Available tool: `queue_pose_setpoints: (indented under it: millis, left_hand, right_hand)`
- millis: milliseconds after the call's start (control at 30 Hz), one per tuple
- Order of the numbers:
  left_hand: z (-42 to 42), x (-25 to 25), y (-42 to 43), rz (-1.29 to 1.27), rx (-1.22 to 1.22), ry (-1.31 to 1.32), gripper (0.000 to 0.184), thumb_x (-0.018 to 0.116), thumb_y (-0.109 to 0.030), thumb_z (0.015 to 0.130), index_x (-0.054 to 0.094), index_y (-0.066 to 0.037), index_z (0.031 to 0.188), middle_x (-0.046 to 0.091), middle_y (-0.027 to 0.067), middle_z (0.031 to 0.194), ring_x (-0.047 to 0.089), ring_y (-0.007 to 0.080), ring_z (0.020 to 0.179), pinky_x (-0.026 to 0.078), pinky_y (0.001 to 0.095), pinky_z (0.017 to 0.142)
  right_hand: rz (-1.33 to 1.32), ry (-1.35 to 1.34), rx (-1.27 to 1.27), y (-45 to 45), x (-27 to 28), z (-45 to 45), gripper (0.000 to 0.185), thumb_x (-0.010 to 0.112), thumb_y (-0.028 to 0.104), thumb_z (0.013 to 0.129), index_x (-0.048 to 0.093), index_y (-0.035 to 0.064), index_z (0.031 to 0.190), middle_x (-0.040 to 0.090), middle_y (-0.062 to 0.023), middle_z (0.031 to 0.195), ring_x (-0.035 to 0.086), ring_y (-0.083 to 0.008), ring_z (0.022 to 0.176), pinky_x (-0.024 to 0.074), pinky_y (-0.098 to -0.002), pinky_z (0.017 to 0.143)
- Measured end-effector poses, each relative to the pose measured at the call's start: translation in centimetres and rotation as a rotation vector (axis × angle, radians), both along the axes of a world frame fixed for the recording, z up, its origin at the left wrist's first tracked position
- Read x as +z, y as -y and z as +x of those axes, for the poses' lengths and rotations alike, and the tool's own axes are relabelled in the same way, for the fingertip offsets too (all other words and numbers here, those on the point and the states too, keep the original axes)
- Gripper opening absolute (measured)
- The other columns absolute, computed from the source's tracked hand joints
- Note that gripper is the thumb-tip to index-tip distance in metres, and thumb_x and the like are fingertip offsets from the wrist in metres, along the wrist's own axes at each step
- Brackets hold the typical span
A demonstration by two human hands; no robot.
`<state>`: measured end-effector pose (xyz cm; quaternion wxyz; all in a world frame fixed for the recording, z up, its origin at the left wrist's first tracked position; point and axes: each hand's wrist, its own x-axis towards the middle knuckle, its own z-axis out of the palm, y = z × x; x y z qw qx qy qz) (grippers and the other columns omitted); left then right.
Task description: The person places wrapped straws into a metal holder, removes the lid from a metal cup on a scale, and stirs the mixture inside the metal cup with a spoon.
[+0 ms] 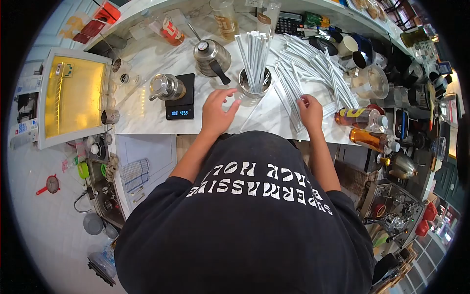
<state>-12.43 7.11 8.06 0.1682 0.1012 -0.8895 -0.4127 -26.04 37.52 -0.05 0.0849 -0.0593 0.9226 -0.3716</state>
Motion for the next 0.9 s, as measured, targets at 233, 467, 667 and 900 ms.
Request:
queue_pose_setpoints:
  millis: [233, 467, 667, 900]
  left_hand:
    - [-0.6, -7.0, -3.3, -0.236, -0.175, 0.232, 0.031, 0.08, -0.031, 0.09, 0.079, -0.012, 0.115, 0.075, 0.0088, 0.107, 0.07, 0.0312, 0.1, 0.055, 0.0436, 0.086]
    - [-2.3, -10.2, -7.7, -0.429, -0.063, 0.285, 0.024, 0.082, -0.027, 0.085, 0.079, -0.01, 0.1, 0.075, 0.0112, 0.099, 0.072, 0.0327, 0.096, 0.055, 0.046, 0.081]
    - [-2.3, -10.0, -9.3, -0.375, 0.063, 0.325, 0.014, 0.08, -0.018, 0.083, 0.076, -0.009, 0.093, 0.075, 0.0103, 0.092, 0.072, 0.0318, 0.088, 0.056, 0.0467, 0.076]
    - [-0.8, -6.2, -10.6, -0.06, 0.141, 0.127, 0.013, 0.079, -0.014, 0.087, 0.076, -0.006, 0.097, 0.076, 0.0091, 0.093, 0.071, 0.0307, 0.082, 0.055, 0.0426, 0.073]
  right_hand:
    - [0.332, -0.212, 0.19, 1.9, -2.3, 1.1, 0.024, 0.078, 0.03, 0.089, 0.074, 0.0068, 0.095, 0.073, -0.015, 0.095, 0.07, -0.0372, 0.09, 0.0563, -0.053, 0.08]
    - [0.277, -0.164, 0.212, 0.8, -2.8, -0.3, 0.019, 0.075, 0.022, 0.091, 0.074, 0.0038, 0.096, 0.074, -0.0173, 0.096, 0.071, -0.0382, 0.092, 0.0578, -0.0521, 0.083]
    - [0.255, 0.014, 0.19, 0.9, -1.6, -1.7, 0.02, 0.07, 0.02, 0.09, 0.075, 0.0016, 0.096, 0.075, -0.0208, 0.1, 0.074, -0.0406, 0.094, 0.0589, -0.0525, 0.084]
    - [-0.142, 0.068, 0.099, -1.2, -1.8, -3.6, 0.024, 0.07, 0.018, 0.09, 0.075, -0.0002, 0.105, 0.076, -0.0191, 0.088, 0.074, -0.0329, 0.081, 0.0586, -0.0434, 0.078]
